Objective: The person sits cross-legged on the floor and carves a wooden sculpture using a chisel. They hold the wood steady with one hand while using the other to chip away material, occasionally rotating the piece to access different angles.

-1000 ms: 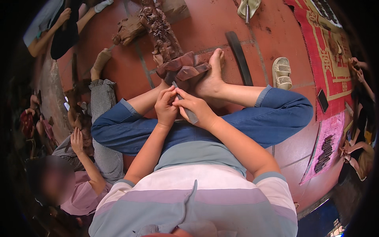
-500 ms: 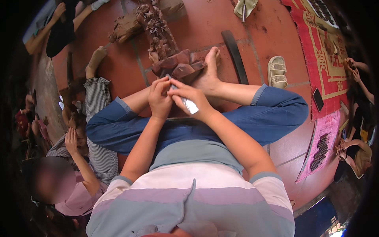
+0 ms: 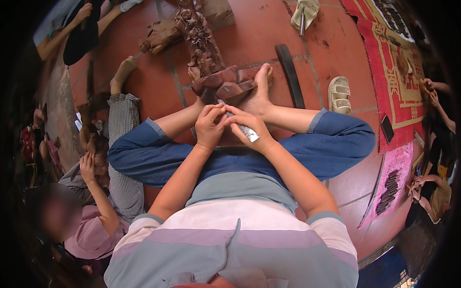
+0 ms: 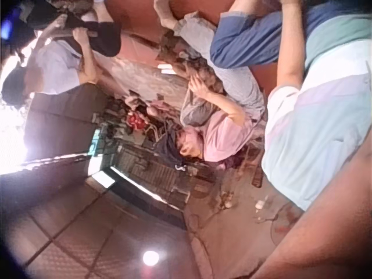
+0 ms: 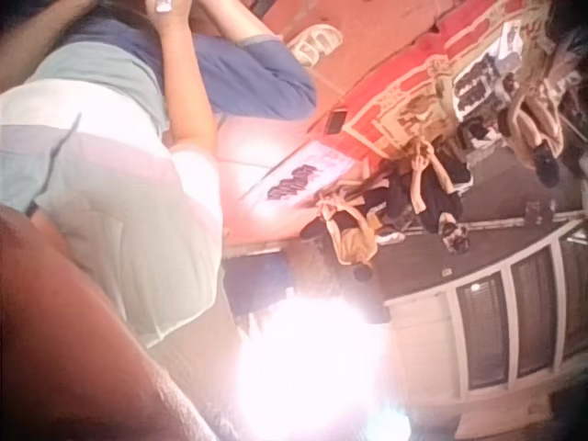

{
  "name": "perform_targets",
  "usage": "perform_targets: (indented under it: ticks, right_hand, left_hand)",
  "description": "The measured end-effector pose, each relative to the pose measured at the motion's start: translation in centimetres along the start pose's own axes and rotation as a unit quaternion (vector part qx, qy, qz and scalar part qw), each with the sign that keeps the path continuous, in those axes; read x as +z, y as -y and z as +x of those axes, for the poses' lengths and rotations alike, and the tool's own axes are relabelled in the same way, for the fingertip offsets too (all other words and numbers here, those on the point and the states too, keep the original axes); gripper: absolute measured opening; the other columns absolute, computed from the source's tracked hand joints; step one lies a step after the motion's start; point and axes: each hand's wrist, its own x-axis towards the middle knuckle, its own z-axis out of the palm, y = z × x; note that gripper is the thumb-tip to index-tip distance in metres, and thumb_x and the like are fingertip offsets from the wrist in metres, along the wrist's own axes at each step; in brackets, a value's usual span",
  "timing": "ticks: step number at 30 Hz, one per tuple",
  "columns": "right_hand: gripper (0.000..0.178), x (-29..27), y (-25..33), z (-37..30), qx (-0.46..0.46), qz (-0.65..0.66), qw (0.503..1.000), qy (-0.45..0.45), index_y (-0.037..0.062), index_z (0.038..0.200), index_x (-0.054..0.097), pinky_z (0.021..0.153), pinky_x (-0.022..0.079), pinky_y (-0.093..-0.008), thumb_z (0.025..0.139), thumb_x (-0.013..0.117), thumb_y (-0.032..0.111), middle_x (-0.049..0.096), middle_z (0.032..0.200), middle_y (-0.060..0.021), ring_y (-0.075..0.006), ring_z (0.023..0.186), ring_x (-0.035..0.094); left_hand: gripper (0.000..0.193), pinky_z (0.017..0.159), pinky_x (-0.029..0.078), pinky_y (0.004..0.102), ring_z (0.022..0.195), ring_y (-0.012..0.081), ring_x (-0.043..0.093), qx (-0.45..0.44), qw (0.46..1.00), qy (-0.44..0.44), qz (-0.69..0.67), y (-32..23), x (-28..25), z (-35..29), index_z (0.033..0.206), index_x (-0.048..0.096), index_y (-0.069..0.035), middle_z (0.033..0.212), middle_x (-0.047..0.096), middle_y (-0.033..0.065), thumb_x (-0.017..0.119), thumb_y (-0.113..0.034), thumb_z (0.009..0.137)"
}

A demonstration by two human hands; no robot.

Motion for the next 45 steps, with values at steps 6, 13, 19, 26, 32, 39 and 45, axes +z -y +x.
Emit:
perform_targets:
  ticks: [6,13,19,26,32,39,45]
  right_hand:
    - [0.015,0.8,-0.4,1.4,-0.009,0.058,0.998,-0.009,0.0016,0.100,0.068,0.095,0.047,-0.0319,0.087,0.058,0.003,0.060,0.129,-0.0203,-0.0273,0.113,0.062]
    - [0.016,0.2,0.5,1.1,-0.007,0.035,0.999,-0.003,0.0012,0.100,0.068,0.096,0.046,-0.0323,0.087,0.058,0.003,0.060,0.129,-0.0198,-0.0274,0.114,0.061]
    - [0.015,0.4,-0.3,-0.1,0.013,0.034,0.999,-0.013,0.0010,0.099,0.068,0.096,0.047,-0.0321,0.088,0.058,0.004,0.060,0.129,-0.0202,-0.0257,0.115,0.061]
    - [0.015,0.7,-1.0,1.4,0.032,0.089,0.995,-0.032,0.0008,0.099,0.068,0.098,0.046,-0.0327,0.088,0.058,0.003,0.059,0.129,-0.0204,-0.0270,0.117,0.060]
    - [0.015,0.2,0.2,0.5,0.017,0.060,0.998,-0.020,0.0011,0.099,0.068,0.098,0.045,-0.0327,0.088,0.058,0.003,0.060,0.128,-0.0196,-0.0270,0.117,0.060]
    - [0.013,0.1,-0.1,-0.6,0.043,0.036,0.997,-0.044,0.0020,0.095,0.069,0.097,0.046,-0.0336,0.086,0.059,0.002,0.061,0.126,-0.0226,-0.0273,0.116,0.061]
    - [0.015,-0.9,1.9,-2.3,0.068,-0.017,0.996,-0.057,0.0028,0.098,0.071,0.092,0.050,-0.0327,0.086,0.062,0.005,0.065,0.119,-0.0210,-0.0266,0.110,0.065]
  left_hand:
    - [0.017,0.074,0.055,0.0353,0.086,0.0266,0.067,-0.051,0.997,-0.057,-0.032,0.7,-0.2,0.5,0.091,0.069,-0.006,0.099,0.067,0.0099,0.073,-0.006,0.075]
    - [0.019,0.074,0.060,0.0292,0.084,0.0197,0.070,-0.041,0.999,-0.004,-0.022,0.0,-0.6,0.3,0.097,0.067,0.000,0.104,0.064,0.0112,0.074,-0.002,0.079]
    - [0.017,0.073,0.060,0.0287,0.086,0.0193,0.069,-0.007,1.000,0.014,-0.025,0.3,0.3,-0.1,0.096,0.068,-0.001,0.105,0.064,0.0110,0.072,0.000,0.079]
    - [0.016,0.068,0.055,0.0334,0.081,0.0244,0.068,-0.046,0.996,-0.067,-0.041,0.5,0.1,0.9,0.091,0.070,-0.008,0.096,0.067,0.0079,0.073,-0.005,0.076]
    - [0.015,0.069,0.055,0.0337,0.082,0.0243,0.067,-0.029,0.998,-0.024,-0.056,0.2,0.0,0.2,0.089,0.069,-0.009,0.096,0.067,0.0075,0.073,-0.005,0.075]
    - [0.015,0.071,0.056,0.0303,0.082,0.0243,0.067,-0.006,1.000,-0.005,-0.017,-0.6,0.3,0.2,0.093,0.070,-0.006,0.096,0.066,0.0075,0.073,-0.006,0.079]
    - [0.016,0.074,0.054,0.0341,0.088,0.0238,0.065,0.042,0.998,0.036,-0.001,-1.3,-0.5,-0.4,0.091,0.071,-0.013,0.092,0.067,0.0024,0.075,-0.012,0.075]
